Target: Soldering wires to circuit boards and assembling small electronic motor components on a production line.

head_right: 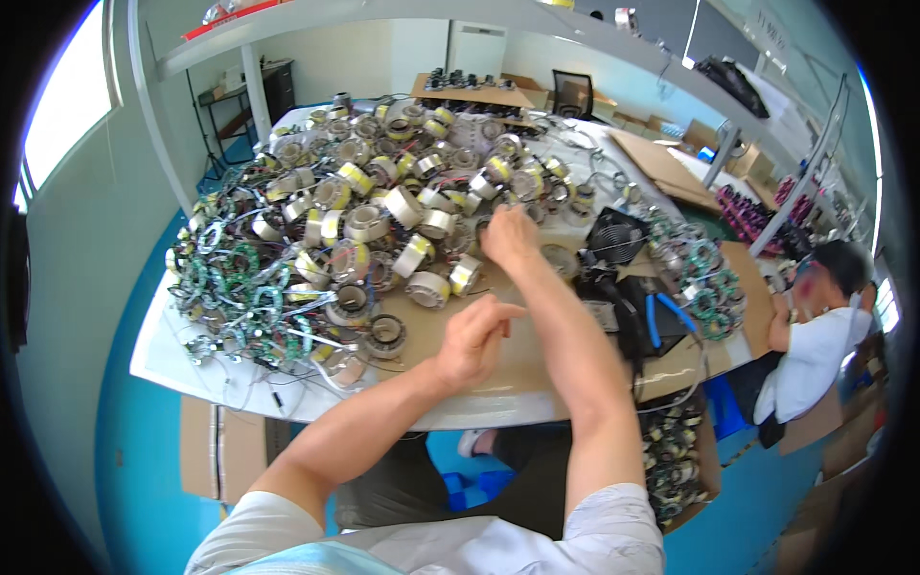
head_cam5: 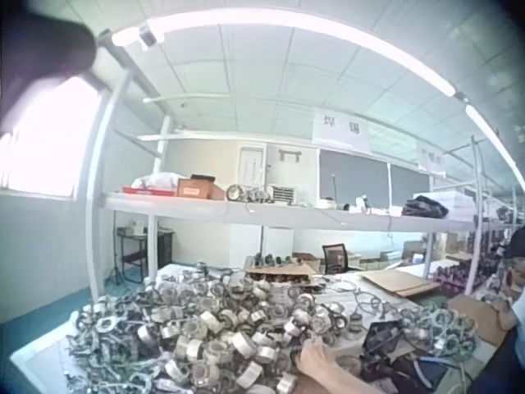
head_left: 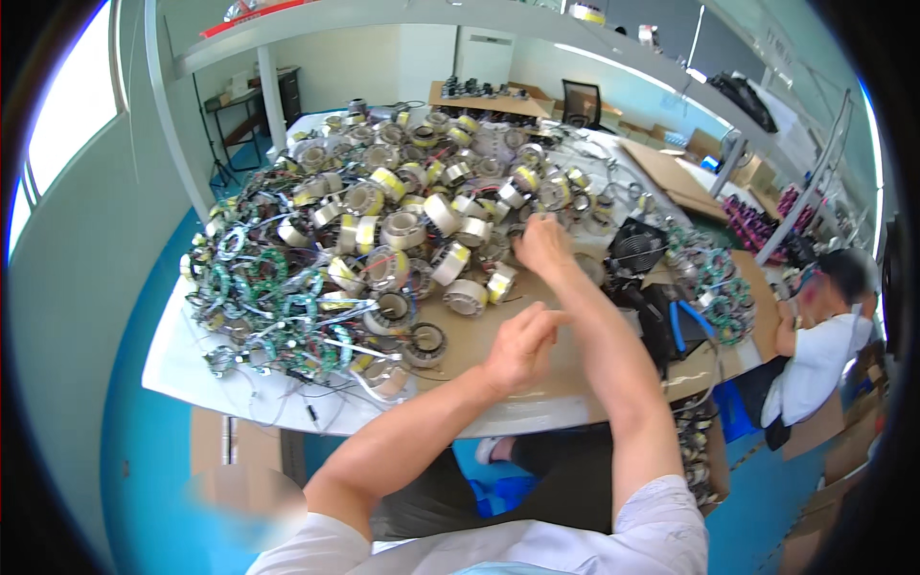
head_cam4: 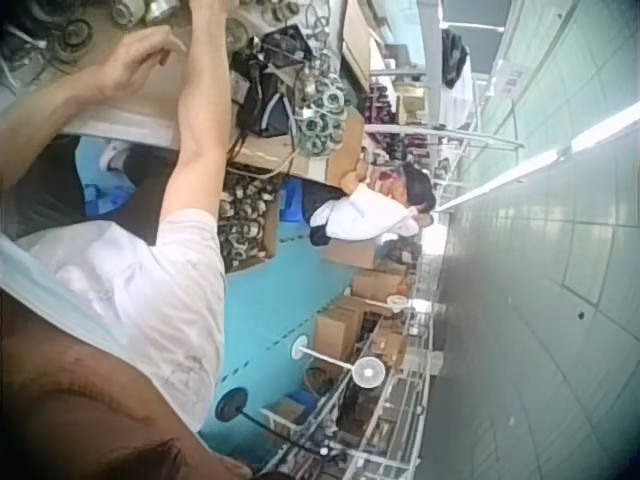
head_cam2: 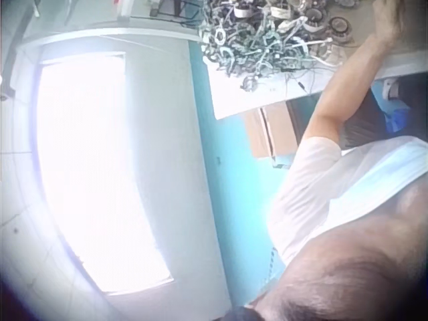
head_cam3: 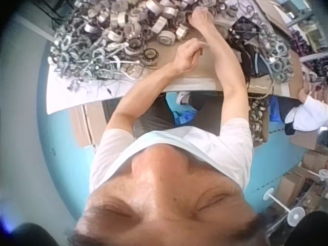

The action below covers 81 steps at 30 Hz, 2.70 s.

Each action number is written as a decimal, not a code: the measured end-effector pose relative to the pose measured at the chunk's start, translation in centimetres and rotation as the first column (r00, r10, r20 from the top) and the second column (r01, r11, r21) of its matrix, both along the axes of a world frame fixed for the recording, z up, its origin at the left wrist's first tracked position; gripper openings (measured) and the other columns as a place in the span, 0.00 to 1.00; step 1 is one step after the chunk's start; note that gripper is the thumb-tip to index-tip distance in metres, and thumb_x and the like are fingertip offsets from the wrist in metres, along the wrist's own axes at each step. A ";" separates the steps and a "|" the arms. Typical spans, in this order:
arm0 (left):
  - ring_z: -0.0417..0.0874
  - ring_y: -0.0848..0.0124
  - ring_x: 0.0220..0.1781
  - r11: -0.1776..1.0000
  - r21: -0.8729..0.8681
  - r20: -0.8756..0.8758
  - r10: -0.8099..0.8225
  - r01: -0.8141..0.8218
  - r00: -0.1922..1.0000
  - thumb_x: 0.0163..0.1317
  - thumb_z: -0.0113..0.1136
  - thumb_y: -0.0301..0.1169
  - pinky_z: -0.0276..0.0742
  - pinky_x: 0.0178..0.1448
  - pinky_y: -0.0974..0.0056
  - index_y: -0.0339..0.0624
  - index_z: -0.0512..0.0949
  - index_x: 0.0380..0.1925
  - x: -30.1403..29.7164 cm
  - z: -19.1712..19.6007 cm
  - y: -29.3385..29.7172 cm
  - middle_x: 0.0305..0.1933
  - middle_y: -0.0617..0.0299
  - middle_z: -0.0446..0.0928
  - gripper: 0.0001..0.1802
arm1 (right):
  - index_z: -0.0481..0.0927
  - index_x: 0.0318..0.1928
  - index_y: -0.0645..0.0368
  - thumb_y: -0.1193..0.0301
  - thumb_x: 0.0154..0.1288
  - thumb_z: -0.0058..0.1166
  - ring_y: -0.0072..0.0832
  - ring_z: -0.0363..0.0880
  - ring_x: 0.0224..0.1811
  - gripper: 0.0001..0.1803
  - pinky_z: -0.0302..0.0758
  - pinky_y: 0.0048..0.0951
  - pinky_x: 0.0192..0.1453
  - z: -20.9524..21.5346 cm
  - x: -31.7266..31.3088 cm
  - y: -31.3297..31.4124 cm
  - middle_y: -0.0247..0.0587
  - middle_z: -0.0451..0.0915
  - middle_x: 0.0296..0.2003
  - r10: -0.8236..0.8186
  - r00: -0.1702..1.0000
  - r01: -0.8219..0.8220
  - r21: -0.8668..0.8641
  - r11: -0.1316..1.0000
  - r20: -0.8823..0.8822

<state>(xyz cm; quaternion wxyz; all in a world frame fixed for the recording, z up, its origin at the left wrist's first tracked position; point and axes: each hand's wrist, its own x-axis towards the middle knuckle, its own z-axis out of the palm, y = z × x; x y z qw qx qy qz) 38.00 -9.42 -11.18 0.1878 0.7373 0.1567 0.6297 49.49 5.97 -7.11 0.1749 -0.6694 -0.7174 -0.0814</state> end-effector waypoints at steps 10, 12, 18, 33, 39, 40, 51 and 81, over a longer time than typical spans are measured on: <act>0.72 0.62 0.23 0.998 0.040 -0.003 0.052 -0.052 0.999 0.53 0.48 0.10 0.68 0.28 0.60 0.34 0.80 0.39 -2.6 0.9 -0.3 0.23 0.56 0.68 0.17 | 0.86 0.36 0.67 0.62 0.61 0.61 0.51 0.87 0.37 0.17 0.83 0.44 0.46 2.3 3.8 -2.1 0.58 0.86 0.31 0.084 0.922 0.062 0.358 0.932 -0.377; 0.72 0.62 0.23 0.999 -0.005 0.052 0.036 -0.036 0.998 0.54 0.47 0.11 0.69 0.29 0.61 0.34 0.81 0.38 -2.6 1.7 -0.9 0.23 0.56 0.69 0.17 | 0.86 0.39 0.66 0.64 0.62 0.65 0.34 0.88 0.29 0.15 0.80 0.32 0.36 1.5 5.0 -5.0 0.46 0.88 0.27 0.186 0.613 0.074 0.291 0.954 -0.768; 0.73 0.71 0.25 0.959 -0.282 0.182 0.069 -0.015 0.981 0.63 0.44 0.16 0.68 0.31 0.67 0.34 0.81 0.36 -2.2 0.9 0.3 0.24 0.60 0.72 0.13 | 0.85 0.38 0.69 0.73 0.64 0.65 0.14 0.77 0.21 0.09 0.72 0.20 0.24 -3.1 6.6 -9.3 0.33 0.83 0.23 0.374 0.573 -0.251 0.278 0.927 -0.729; 0.76 0.68 0.24 0.994 0.109 0.042 0.019 -0.024 0.999 0.55 0.43 0.13 0.71 0.29 0.65 0.32 0.81 0.36 -2.7 5.2 -4.0 0.25 0.58 0.75 0.16 | 0.88 0.41 0.65 0.67 0.64 0.63 0.34 0.85 0.34 0.13 0.80 0.30 0.41 -3.8 6.3 -10.2 0.47 0.86 0.35 0.565 0.705 -0.562 0.148 0.814 -0.428; 0.75 0.81 0.30 0.912 -0.380 -0.151 0.101 -0.152 0.983 0.64 0.47 0.15 0.71 0.33 0.72 0.33 0.83 0.47 -7.7 9.4 -5.9 0.30 0.64 0.80 0.18 | 0.83 0.55 0.66 0.57 0.72 0.60 0.33 0.86 0.42 0.24 0.80 0.30 0.48 -4.0 6.1 -9.7 0.49 0.86 0.45 0.526 0.542 -0.682 0.022 0.731 -0.655; 0.75 0.83 0.30 0.855 -0.476 -0.186 0.132 -0.206 0.974 0.65 0.47 0.16 0.70 0.32 0.73 0.34 0.84 0.49 -9.3 11.1 -5.2 0.32 0.65 0.81 0.18 | 0.81 0.59 0.64 0.50 0.69 0.62 0.34 0.85 0.46 0.32 0.80 0.32 0.52 -3.9 6.4 -10.3 0.48 0.85 0.47 0.394 0.501 -0.684 -0.075 0.725 -0.770; 0.88 0.49 0.43 0.010 0.104 -0.831 0.551 -0.995 -0.081 0.45 0.68 0.36 0.84 0.51 0.51 0.34 0.86 0.28 -39.1 14.7 5.1 0.33 0.41 0.85 0.15 | 0.80 0.60 0.62 0.49 0.48 0.76 0.50 0.79 0.58 0.43 0.74 0.42 0.64 -1.3 3.8 -13.0 0.56 0.81 0.54 0.593 0.730 -0.648 -0.070 0.758 -0.339; 0.80 0.82 0.24 0.794 -0.584 -0.123 0.121 -0.171 0.985 0.66 0.63 0.21 0.78 0.25 0.74 0.30 0.80 0.40 -17.1 15.4 -6.3 0.38 0.55 0.87 0.05 | 0.83 0.55 0.57 0.70 0.42 0.70 0.44 0.81 0.56 0.32 0.74 0.36 0.65 -2.6 7.4 -12.0 0.48 0.83 0.50 0.598 0.707 -0.665 -0.065 0.744 -0.378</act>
